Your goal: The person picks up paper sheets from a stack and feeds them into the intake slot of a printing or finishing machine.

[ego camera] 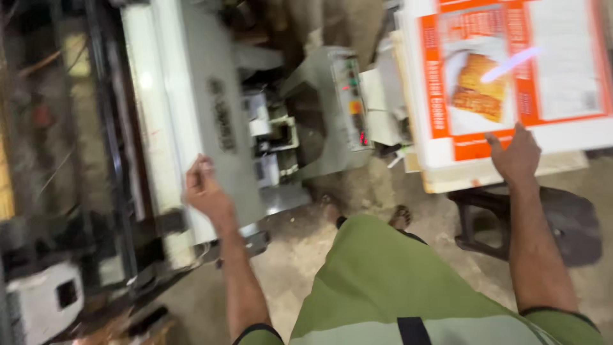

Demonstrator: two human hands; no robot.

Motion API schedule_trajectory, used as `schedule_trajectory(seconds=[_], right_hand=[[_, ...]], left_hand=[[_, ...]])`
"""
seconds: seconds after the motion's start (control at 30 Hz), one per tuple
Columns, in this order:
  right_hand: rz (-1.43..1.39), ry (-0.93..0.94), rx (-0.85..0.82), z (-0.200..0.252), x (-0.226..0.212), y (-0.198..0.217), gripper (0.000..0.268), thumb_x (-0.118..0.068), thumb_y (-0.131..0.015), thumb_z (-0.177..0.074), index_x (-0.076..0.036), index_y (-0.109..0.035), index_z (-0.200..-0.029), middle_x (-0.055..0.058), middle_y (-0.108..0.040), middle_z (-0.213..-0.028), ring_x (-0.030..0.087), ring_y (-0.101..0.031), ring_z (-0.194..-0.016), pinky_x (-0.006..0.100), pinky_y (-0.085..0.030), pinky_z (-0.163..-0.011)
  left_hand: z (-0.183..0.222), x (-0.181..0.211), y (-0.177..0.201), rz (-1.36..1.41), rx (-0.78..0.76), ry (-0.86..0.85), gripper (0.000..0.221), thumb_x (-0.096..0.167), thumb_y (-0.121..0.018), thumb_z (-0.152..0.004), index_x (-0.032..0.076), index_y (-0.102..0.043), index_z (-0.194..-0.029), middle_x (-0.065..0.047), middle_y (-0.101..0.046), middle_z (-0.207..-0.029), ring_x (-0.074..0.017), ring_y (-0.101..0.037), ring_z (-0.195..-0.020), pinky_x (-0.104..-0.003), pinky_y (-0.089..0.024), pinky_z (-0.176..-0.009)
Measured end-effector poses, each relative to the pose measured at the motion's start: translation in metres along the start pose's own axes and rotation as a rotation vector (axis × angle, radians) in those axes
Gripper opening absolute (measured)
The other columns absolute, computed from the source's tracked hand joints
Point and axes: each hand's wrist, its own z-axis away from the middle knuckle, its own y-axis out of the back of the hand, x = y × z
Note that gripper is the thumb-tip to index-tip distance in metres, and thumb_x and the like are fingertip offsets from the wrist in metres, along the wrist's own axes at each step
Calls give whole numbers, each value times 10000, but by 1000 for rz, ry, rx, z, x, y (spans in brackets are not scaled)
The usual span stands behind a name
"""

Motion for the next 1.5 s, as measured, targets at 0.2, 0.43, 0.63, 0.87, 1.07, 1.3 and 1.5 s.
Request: schedule_trajectory(seconds=[0.2, 0.43, 0.63, 0.87, 1.07, 1.3, 1.5], right_hand=[[228, -48, -25, 18, 89, -20, 858, -657, -537, -1028, 74, -555, -1476, 356, -560, -1425, 489, -452, -1420, 615, -363, -1109], [-39, -93, -35, 47, 66, -31, 740, -588, -590, -996, 15, -617, -1422, 306, -610, -1399, 447, -583, -1289, 527, -448, -1086], [-53, -232, 230, 42, 143, 39, 785, -547, -808, -1037, 112, -554, -1379, 324, -609, -1338, 487, -568, -1264, 552, -449, -1135], [-1787, -508, -238, 47, 40, 46, 398, -103, -650, -1151, -24, -585, -1536, 66, -691, -1272, 159, -681, -1064, 297, -577, -859], [-1628, -403, -226, -1, -132, 31, 379, -6, -639, -1068, 5, -602, -1445, 72, -694, -1244, 172, -682, -1091, 319, -601, -942], [-937, 94, -267, 35, -275, -83, 494, -41, -682, -1044, 37, -526, -1506, 176, -656, -1362, 225, -630, -1185, 319, -498, -1001], [-540, 92, -594, 53, -308, -113, 539, -188, -752, -955, 3, -574, -1427, 177, -740, -1019, 282, -729, -882, 378, -553, -782]], left_hand=[[218, -123, -276, 124, -705, 439, 422, 142, -788, -808, 23, -644, -1187, -45, -690, -916, -142, -641, -791, -324, -541, -709], [375, -82, -348, -282, -358, -310, 534, 127, -842, -767, -85, -624, -1206, -242, -650, -1140, -408, -641, -994, -459, -525, -833], [307, 4, -364, 343, -499, 480, 236, -6, -663, -919, -46, -636, -1150, -77, -689, -996, -158, -697, -736, -302, -570, -581], [147, 88, -245, 332, -342, 184, 516, -31, -650, -965, 22, -586, -1475, -33, -681, -942, -64, -549, -717, -237, -473, -603], [74, -62, -103, -36, -79, 296, 449, -7, -675, -920, 89, -725, -1355, -42, -603, -760, -103, -531, -639, -297, -493, -597], [100, -280, 12, -796, 79, 262, 352, 44, -682, -825, 143, -788, -1145, -148, -645, -984, -356, -598, -1014, -497, -460, -899], [107, -318, 72, -989, 150, 455, 375, 68, -662, -851, 215, -785, -1174, -147, -623, -1086, -355, -538, -1161, -571, -373, -1012]])
